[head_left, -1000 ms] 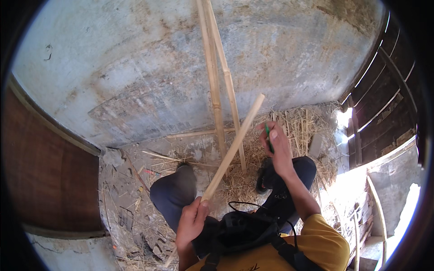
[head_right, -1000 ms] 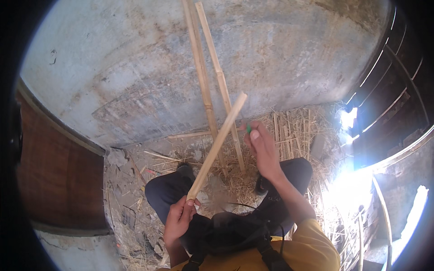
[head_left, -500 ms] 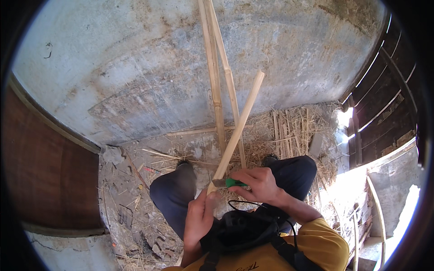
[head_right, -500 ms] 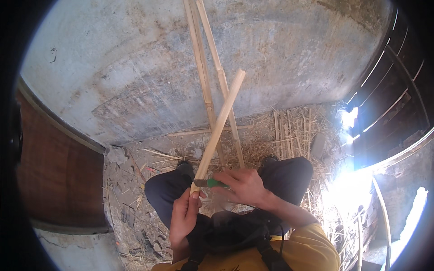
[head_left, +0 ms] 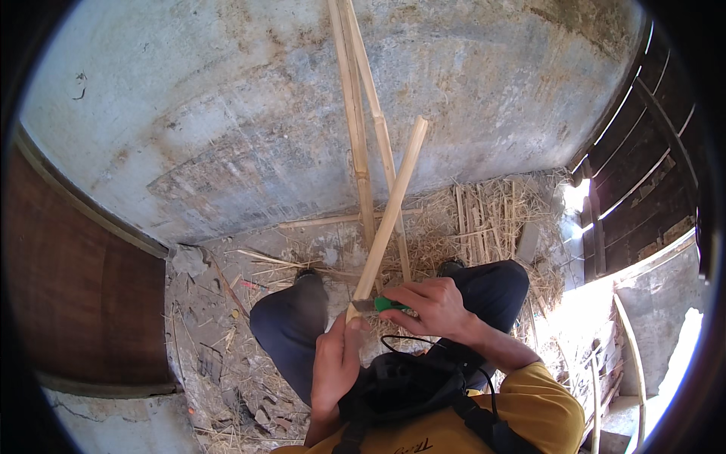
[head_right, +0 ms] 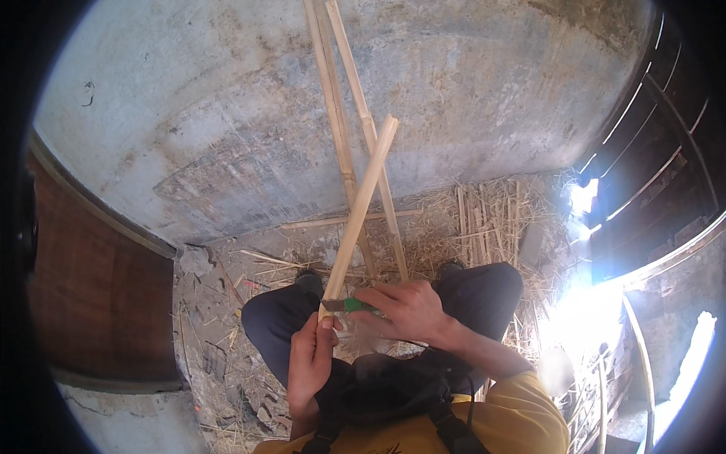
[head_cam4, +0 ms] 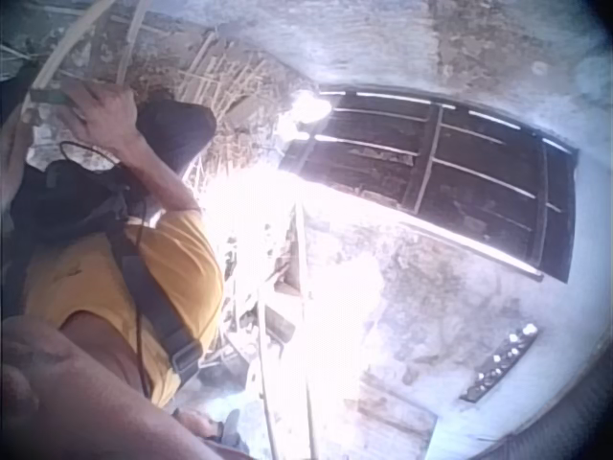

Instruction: The person shaves thin bamboo slats using a small knife, holding the slats against a larger bamboo frame while sitting down.

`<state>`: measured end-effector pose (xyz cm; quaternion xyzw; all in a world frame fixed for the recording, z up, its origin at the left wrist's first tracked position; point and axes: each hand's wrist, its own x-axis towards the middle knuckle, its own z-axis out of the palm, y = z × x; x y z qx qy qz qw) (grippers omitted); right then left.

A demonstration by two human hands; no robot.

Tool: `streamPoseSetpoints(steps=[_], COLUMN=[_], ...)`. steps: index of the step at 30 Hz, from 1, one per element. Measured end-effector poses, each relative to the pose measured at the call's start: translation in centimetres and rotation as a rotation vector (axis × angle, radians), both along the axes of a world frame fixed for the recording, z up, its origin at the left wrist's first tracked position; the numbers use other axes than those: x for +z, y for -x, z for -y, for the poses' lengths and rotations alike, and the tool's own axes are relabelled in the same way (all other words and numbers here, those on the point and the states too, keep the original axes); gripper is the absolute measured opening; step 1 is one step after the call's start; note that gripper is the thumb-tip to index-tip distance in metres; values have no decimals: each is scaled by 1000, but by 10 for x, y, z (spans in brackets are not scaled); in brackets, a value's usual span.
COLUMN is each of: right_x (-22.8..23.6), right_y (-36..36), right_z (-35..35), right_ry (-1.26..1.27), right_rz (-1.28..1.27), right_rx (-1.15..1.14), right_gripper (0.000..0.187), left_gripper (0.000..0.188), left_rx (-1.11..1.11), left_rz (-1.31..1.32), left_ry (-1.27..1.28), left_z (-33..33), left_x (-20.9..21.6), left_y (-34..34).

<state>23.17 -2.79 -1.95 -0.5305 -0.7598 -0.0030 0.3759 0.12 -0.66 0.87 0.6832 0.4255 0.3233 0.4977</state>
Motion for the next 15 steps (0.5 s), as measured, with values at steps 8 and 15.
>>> streamPoseSetpoints(steps=[8,15], right_x=[6,7], right_y=[3,5], right_z=[0,0], right_ry=[-29,-25], right_rz=[33,37], right_rx=[-50,-77], right_gripper=[34,34], left_gripper=[32,25], left_rx=[21,11], left_rz=[-39,-102], left_ry=[-5,-44], left_z=[1,-1], left_x=[3,-3], left_y=[0,5])
